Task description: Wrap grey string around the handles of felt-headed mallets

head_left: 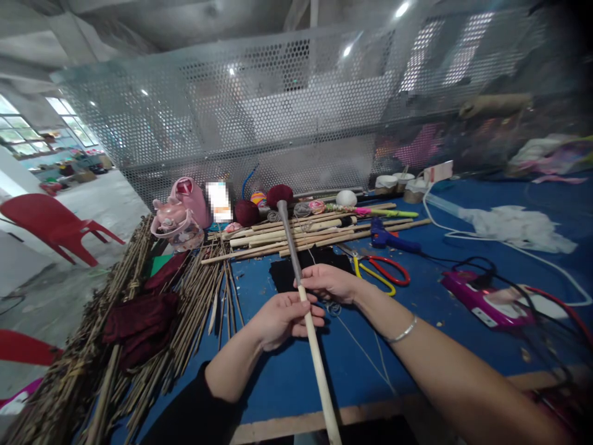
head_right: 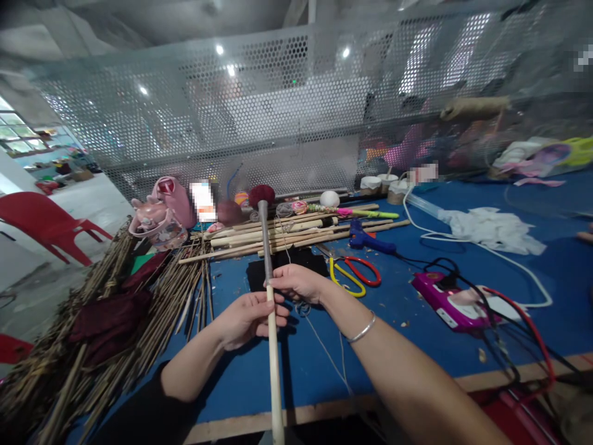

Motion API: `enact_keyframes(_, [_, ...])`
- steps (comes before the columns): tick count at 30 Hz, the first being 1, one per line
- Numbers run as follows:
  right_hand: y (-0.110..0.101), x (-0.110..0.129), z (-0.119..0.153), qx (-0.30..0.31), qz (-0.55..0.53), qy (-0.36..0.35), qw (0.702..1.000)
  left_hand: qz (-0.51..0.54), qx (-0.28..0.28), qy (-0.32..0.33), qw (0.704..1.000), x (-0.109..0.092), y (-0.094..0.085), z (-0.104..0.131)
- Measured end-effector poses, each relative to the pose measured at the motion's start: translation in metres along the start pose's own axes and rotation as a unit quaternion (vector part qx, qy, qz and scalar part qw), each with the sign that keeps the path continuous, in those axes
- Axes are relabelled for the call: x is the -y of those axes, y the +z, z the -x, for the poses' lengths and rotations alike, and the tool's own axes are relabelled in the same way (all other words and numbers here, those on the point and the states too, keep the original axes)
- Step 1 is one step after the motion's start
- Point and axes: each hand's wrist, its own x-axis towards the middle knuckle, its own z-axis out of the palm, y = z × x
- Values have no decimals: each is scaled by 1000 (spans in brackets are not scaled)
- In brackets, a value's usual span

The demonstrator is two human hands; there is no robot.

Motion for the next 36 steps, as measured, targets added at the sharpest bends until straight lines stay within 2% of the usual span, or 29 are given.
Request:
enact_keyframes(2, [2,-1,-2,-15,12,-6,1000,-9,2,-12,1000,2,-2,-2])
enact_keyframes(4, [5,-2,-6,-54,21,-30,998,-46,-28,-17,998,6,-3,-5])
enact_keyframes(7, [8,-3,-9,-117,31,-54,991,-127,-95,12,987,11,-2,-8])
enact_keyframes(9, [7,-2,-8,-132,33,-54,989,-157,-110,32,981,12,1,-8])
enact_keyframes(11, [2,-2,-5,-109,24,-42,993,-148,-91,29,984,10,5,-6])
enact_keyframes(15, [-5,-2,1,-22,1,-19,1000,-94,-23,-2,995,6,9,0])
enact_keyframes(17, [-4,-2,0,-27,3,-40,999,-90,-12,-10,996,6,7,1])
enact_keyframes(19, [0,-3,-4,-56,15,-61,996,-110,-27,-6,994,8,4,-1])
enact_keyframes(24, [13,-4,-13,-133,42,-62,988,-143,-87,16,986,12,1,-7])
enact_keyframes(26, [12,-4,-12,-101,24,-53,993,-112,-81,5,990,11,3,-7])
enact_keyframes(30, [2,-5,-5,7,-7,-13,1000,-61,-47,-9,997,6,4,-3])
enact_keyframes(33, [-1,-8,-6,11,-3,-19,1000,-64,-21,-38,997,5,1,-2])
enact_keyframes(36, [1,-9,-9,-17,3,-30,999,-114,-77,-22,990,7,-1,-4])
